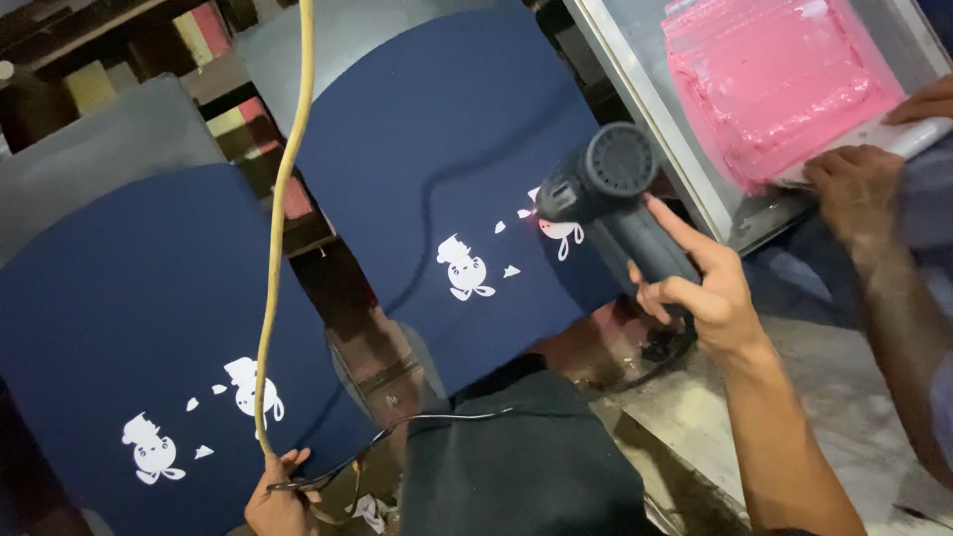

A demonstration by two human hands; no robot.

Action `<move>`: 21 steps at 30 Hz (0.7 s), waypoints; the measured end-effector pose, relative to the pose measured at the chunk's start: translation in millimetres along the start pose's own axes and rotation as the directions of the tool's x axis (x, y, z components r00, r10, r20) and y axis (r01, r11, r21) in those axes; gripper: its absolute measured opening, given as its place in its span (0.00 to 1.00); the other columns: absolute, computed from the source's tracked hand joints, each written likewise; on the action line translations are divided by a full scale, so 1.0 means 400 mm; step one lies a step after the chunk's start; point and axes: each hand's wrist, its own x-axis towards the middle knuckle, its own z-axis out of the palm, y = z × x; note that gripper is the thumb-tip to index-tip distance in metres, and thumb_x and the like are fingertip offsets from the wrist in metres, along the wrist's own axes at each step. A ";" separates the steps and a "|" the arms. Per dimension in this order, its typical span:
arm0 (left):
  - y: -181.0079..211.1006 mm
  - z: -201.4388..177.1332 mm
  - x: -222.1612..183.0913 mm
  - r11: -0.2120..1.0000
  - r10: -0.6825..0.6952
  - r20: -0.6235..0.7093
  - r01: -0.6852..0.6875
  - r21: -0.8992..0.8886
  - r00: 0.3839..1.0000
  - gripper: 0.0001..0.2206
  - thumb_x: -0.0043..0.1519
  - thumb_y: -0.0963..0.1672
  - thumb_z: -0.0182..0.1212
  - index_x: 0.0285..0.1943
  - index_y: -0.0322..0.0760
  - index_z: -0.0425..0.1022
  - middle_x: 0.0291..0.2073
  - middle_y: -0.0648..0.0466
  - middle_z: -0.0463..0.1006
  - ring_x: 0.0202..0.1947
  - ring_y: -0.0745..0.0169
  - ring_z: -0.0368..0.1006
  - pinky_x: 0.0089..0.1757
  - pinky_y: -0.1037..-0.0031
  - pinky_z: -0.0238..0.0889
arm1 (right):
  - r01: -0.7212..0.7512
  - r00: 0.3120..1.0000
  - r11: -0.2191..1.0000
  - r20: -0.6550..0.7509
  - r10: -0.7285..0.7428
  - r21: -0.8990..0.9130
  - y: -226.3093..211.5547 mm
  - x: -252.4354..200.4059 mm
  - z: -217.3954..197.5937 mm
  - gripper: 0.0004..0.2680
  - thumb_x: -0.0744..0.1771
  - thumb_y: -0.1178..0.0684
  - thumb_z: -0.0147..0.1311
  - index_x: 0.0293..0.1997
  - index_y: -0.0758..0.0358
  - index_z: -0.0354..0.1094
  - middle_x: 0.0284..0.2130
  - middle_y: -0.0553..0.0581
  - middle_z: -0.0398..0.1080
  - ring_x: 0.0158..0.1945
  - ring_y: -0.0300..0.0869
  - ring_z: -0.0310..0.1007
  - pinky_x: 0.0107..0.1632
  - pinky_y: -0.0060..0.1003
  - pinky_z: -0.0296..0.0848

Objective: Using a heat gun to dry freshly screen-printed designs on fabric panels in a production line.

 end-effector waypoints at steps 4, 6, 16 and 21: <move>-0.010 -0.003 0.005 0.999 0.028 0.020 -0.027 -0.025 0.999 0.18 0.75 0.49 0.56 0.42 0.26 0.78 0.41 0.37 0.82 0.09 0.62 0.62 0.16 0.81 0.51 | 0.012 1.000 0.992 -0.019 -0.014 -0.128 -0.024 -0.010 -0.026 0.36 0.54 0.69 0.44 0.75 0.66 0.53 0.25 0.70 0.61 0.14 0.45 0.54 0.19 0.31 0.56; -0.015 -0.008 0.011 0.999 0.015 0.026 -0.014 -0.034 1.000 0.18 0.75 0.49 0.56 0.43 0.26 0.78 0.42 0.36 0.82 0.10 0.62 0.63 0.18 0.81 0.52 | -0.002 1.000 0.984 0.017 0.005 -0.179 -0.019 -0.003 -0.029 0.37 0.53 0.69 0.42 0.75 0.66 0.53 0.24 0.70 0.61 0.14 0.45 0.53 0.20 0.33 0.57; -0.017 -0.007 0.012 0.997 0.038 0.025 -0.036 -0.068 0.999 0.18 0.76 0.47 0.56 0.42 0.24 0.77 0.41 0.33 0.81 0.10 0.60 0.63 0.17 0.80 0.54 | 0.048 0.999 0.986 0.023 -0.045 -0.159 -0.047 0.038 0.000 0.36 0.55 0.69 0.44 0.75 0.66 0.53 0.25 0.70 0.60 0.16 0.43 0.53 0.21 0.30 0.54; -0.010 -0.016 0.010 0.999 0.040 0.028 -0.041 0.023 0.999 0.19 0.76 0.48 0.54 0.45 0.24 0.78 0.43 0.34 0.81 0.10 0.56 0.63 0.18 0.72 0.60 | 0.066 0.996 0.995 0.066 -0.061 -0.080 -0.031 0.072 0.038 0.35 0.57 0.69 0.43 0.77 0.66 0.50 0.25 0.70 0.62 0.16 0.44 0.53 0.24 0.32 0.59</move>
